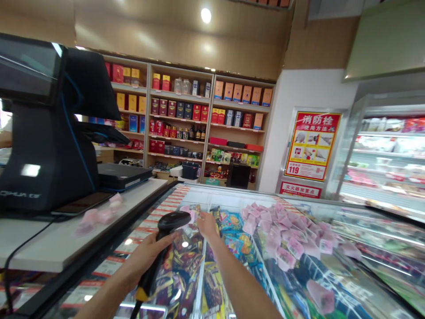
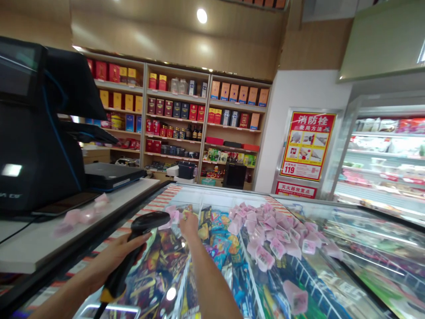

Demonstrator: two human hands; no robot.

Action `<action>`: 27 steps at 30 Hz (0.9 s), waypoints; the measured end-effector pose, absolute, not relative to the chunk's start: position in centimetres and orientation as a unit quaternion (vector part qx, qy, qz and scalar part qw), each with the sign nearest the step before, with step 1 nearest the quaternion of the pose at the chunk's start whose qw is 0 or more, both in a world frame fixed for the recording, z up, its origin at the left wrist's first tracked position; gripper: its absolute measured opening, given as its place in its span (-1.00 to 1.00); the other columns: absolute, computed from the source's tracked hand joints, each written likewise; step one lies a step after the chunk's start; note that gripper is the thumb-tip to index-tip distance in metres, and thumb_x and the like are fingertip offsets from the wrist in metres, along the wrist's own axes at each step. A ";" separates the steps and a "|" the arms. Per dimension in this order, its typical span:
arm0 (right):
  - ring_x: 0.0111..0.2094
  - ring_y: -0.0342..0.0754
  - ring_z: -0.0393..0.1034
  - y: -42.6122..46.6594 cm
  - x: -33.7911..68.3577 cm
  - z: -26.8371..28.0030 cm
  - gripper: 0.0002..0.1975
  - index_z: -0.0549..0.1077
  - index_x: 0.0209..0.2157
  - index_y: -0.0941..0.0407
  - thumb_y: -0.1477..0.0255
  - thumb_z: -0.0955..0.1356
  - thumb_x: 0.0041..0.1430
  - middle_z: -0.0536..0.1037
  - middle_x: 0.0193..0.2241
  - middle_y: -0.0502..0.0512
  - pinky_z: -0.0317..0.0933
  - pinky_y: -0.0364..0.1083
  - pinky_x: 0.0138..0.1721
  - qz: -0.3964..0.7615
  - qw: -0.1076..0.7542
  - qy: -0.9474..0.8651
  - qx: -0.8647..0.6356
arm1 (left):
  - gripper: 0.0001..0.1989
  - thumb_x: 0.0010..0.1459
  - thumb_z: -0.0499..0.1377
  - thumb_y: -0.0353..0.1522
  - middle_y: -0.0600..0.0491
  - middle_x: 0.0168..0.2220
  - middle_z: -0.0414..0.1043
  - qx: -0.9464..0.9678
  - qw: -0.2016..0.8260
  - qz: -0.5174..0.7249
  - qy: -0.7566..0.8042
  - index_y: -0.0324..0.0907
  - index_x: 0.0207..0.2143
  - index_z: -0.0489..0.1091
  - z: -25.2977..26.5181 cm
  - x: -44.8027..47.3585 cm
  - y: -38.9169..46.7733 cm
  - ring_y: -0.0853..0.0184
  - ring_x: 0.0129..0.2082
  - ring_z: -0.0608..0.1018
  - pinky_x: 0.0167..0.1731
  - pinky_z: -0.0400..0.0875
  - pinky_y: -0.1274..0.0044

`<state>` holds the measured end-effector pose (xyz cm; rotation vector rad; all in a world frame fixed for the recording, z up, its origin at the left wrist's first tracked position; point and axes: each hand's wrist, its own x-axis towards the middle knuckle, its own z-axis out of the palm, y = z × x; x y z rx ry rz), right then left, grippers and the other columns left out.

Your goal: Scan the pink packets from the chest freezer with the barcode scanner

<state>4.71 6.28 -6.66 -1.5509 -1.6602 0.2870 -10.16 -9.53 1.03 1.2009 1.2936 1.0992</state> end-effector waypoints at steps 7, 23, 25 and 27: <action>0.02 0.10 0.13 2.9 16.6 -4.7 -0.63 0.35 -0.11 0.21 0.53 0.25 -0.03 0.35 -0.07 0.26 -0.01 -0.02 0.00 -0.006 0.379 -0.589 -0.714 | -0.63 -0.26 0.18 -0.06 0.19 -0.77 0.23 0.517 0.518 0.446 0.516 -0.18 -0.68 0.21 -0.3 -8.3 -8.9 0.47 -0.74 0.27 -0.68 0.13 0.61; -0.30 -0.02 0.35 2.3 19.6 -6.6 -0.88 0.30 -0.39 0.12 0.44 0.20 -0.03 0.45 -0.46 0.07 0.20 -0.05 -0.27 0.227 0.574 -0.455 -0.642 | -0.61 -0.25 0.17 -0.05 0.24 -0.74 0.20 0.572 0.524 0.407 0.483 -0.17 -0.62 0.16 1.3 -6.5 -10.6 0.49 -0.70 0.26 -0.64 0.12 0.61; -0.45 -0.06 0.37 2.4 18.9 -6.3 -0.86 0.27 -0.42 0.12 0.39 0.15 0.02 0.43 -0.57 0.03 0.24 -0.09 -0.41 0.304 0.613 -0.412 -0.602 | -0.62 -0.23 0.17 -0.06 0.23 -0.73 0.21 0.576 0.529 0.399 0.480 -0.17 -0.61 0.17 1.2 -6.4 -10.6 0.49 -0.70 0.26 -0.64 0.11 0.61; -0.53 -0.09 0.36 2.4 18.3 -6.1 -0.85 0.25 -0.48 0.11 0.39 0.13 0.02 0.40 -0.64 0.01 0.24 -0.12 -0.50 0.374 0.639 -0.377 -0.557 | -0.63 -0.23 0.17 -0.07 0.23 -0.73 0.21 0.576 0.530 0.394 0.481 -0.17 -0.61 0.17 1.0 -6.2 -10.5 0.50 -0.69 0.26 -0.64 0.12 0.61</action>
